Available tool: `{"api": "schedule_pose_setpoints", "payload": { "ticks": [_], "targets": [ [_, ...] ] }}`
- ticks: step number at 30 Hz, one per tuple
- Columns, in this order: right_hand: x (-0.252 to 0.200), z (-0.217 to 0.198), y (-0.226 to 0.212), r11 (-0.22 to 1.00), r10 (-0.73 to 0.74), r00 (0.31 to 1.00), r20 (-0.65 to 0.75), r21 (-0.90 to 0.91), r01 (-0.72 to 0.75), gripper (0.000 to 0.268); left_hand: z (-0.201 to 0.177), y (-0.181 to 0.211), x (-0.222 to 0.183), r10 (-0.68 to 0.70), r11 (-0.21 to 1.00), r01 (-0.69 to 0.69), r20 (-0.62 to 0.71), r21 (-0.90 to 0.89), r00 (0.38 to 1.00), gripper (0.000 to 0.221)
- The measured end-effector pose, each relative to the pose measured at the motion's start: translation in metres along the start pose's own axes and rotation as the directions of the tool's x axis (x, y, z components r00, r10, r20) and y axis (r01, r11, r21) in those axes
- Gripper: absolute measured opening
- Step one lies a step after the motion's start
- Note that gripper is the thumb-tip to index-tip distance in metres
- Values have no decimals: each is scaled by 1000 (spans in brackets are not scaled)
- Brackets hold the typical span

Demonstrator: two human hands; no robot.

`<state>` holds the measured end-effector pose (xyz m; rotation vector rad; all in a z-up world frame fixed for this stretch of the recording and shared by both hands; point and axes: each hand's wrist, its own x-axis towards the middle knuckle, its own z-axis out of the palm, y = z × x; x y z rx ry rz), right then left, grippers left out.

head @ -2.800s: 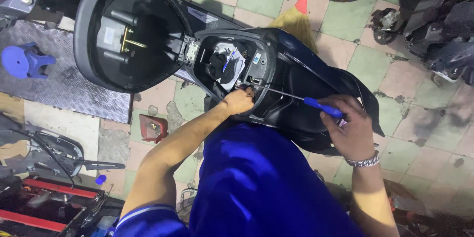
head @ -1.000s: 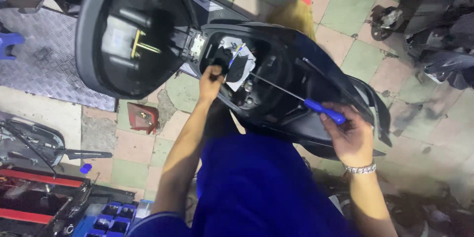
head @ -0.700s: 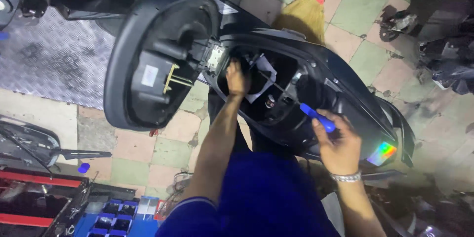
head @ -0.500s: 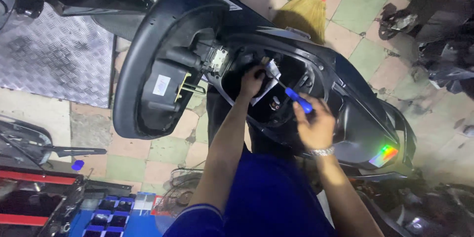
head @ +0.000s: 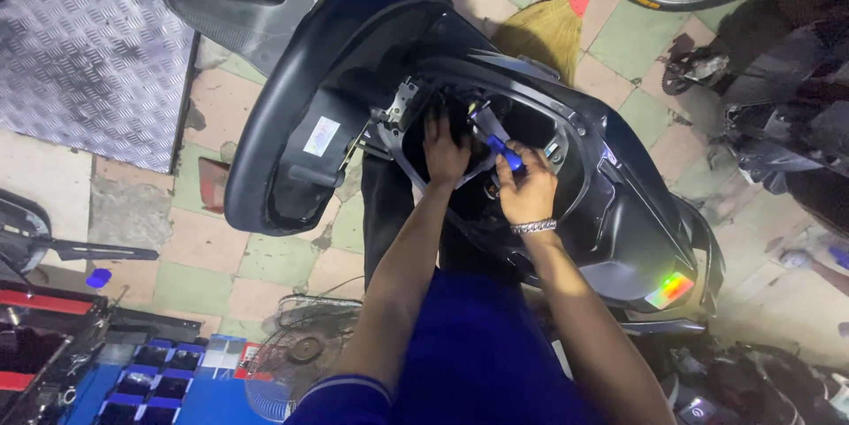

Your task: Disassembling motorcycle body panels and working on internal electrical components using a screwdriver and pliers

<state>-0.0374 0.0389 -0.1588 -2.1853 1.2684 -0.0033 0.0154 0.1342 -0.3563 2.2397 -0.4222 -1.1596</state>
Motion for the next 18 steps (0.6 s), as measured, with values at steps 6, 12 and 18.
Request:
{"api": "schedule_pose_setpoints", "payload": {
  "ticks": [6, 12, 18],
  "targets": [
    [7, 10, 7, 1000, 10, 1000, 20, 5, -10, 25, 6, -19, 15, -45, 993, 53, 78, -103, 996, 71],
    [2, -2, -1, 996, -18, 1000, -20, -84, 16, 25, 10, -24, 24, -102, 994, 101, 36, 39, 994, 75],
    [-5, -10, -10, 990, -64, 997, -50, -133, 57, 23, 5, -14, 30, 4, 990, -8, 28, 140, 1000, 90]
  ]
}}
